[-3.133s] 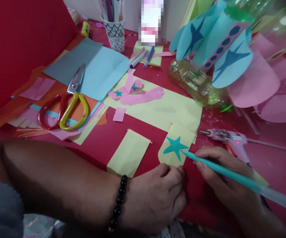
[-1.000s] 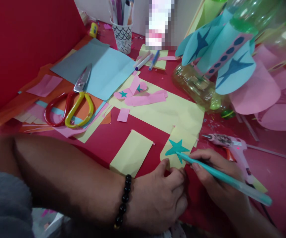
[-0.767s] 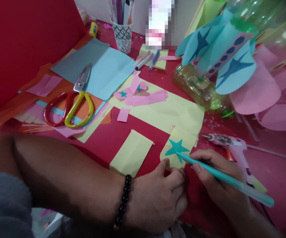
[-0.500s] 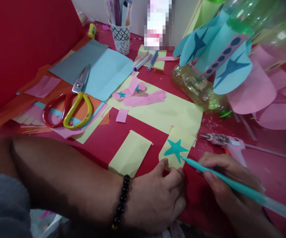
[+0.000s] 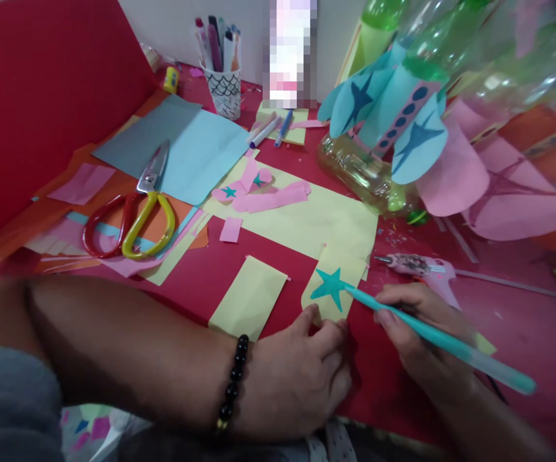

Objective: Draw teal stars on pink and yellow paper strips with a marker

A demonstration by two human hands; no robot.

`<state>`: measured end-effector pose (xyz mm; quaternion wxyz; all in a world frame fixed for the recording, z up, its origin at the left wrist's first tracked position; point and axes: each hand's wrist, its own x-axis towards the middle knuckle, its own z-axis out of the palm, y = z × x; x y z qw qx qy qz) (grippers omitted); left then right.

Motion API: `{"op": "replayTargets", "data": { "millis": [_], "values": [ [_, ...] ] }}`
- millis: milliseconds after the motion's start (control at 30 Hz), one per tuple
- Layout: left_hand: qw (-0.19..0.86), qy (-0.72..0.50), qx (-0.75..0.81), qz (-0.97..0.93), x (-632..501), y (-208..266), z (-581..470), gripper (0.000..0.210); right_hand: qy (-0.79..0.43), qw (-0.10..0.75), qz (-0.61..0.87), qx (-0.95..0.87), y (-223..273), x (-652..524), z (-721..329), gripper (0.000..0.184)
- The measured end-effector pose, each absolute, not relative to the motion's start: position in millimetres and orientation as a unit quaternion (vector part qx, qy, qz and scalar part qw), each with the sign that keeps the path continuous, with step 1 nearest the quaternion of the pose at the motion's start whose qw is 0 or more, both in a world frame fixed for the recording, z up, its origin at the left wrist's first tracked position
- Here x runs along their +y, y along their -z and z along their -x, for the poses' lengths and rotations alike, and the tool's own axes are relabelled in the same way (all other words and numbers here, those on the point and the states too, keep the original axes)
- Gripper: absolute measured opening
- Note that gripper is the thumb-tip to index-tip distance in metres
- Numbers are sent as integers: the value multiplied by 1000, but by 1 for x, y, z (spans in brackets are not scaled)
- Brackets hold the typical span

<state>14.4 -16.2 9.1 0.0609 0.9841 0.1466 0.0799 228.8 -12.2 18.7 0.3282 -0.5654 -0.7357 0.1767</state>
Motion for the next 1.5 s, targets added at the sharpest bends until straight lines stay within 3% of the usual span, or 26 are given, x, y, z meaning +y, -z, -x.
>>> {"op": "replayTargets", "data": {
  "millis": [233,533,633,867,1067,1300,1500],
  "values": [
    [43,-55,133,-989,-15,-11,-19,58,-161,329,530,-765,-9,-7,-225,16],
    [-57,-76,140,-986,-16,3,-26,74,-58,348,489,-797,0,1,-215,20],
    [-20,-105,152,-983,-8,7,-26,66,-29,352,483,-801,4,1,-216,22],
    [99,-129,305,-938,31,-18,-9,19,0,371,488,-790,11,-10,-222,21],
    [106,-125,426,-890,91,-35,-2,18,24,371,540,-755,19,-64,-216,19],
    [164,-31,412,-896,113,-24,-30,30,74,406,567,-713,36,-108,-207,20],
    [172,-30,419,-891,112,-15,-47,32,90,418,546,-720,41,-105,-209,18]
  ]
}}
